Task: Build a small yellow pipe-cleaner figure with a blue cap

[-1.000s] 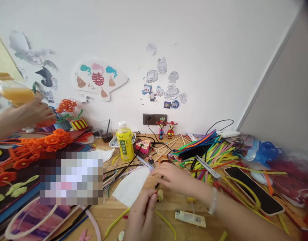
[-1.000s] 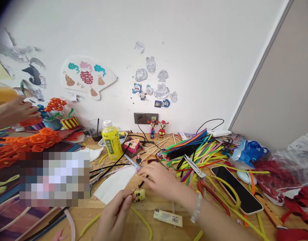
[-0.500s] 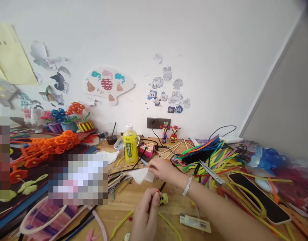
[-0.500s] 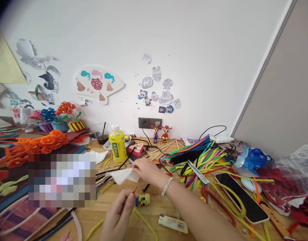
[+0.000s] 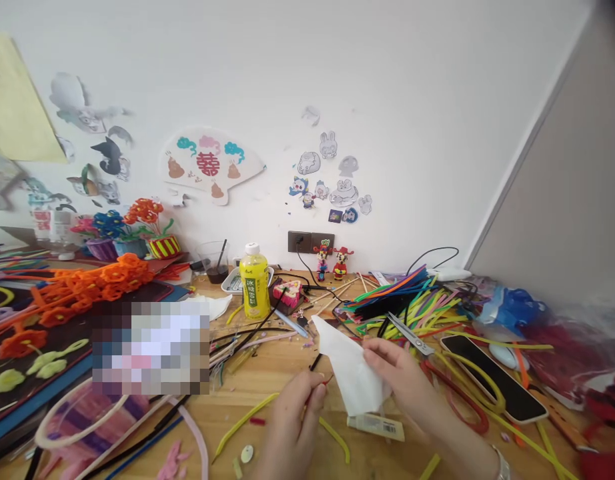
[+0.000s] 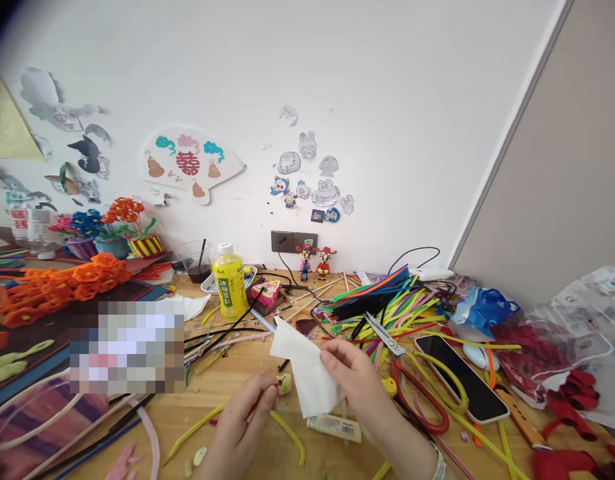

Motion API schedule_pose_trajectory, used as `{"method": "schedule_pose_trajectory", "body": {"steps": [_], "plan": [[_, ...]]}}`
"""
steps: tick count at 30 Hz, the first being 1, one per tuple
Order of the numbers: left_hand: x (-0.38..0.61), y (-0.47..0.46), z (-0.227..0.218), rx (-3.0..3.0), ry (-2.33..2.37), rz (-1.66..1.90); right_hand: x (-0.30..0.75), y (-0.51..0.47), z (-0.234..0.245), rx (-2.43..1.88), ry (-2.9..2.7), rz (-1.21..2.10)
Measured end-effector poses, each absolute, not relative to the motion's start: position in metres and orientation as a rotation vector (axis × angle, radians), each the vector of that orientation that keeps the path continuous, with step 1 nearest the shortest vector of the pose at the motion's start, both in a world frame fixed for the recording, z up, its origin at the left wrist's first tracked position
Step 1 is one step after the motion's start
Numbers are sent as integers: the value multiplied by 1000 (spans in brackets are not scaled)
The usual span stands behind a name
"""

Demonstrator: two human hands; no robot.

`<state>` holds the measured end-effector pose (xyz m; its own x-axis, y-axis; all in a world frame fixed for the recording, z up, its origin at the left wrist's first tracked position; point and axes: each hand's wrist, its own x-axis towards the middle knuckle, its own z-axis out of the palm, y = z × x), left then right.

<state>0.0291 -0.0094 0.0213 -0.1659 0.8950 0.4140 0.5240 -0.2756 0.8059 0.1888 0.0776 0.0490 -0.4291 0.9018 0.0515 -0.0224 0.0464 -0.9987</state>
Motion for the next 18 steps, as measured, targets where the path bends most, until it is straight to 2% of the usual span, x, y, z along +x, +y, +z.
{"method": "schedule_pose_trajectory", "body": {"steps": [4,11,18], "plan": [[28,-10,16,1950,1591,1274,194,57,35,-902,-1449,1522],[28,-11,19,2204,1595,1150,194,46,30,-808,-1648,1537],[34,-11,24,2409,1554,1196,195,46,30,-742,-2016,1100]]}}
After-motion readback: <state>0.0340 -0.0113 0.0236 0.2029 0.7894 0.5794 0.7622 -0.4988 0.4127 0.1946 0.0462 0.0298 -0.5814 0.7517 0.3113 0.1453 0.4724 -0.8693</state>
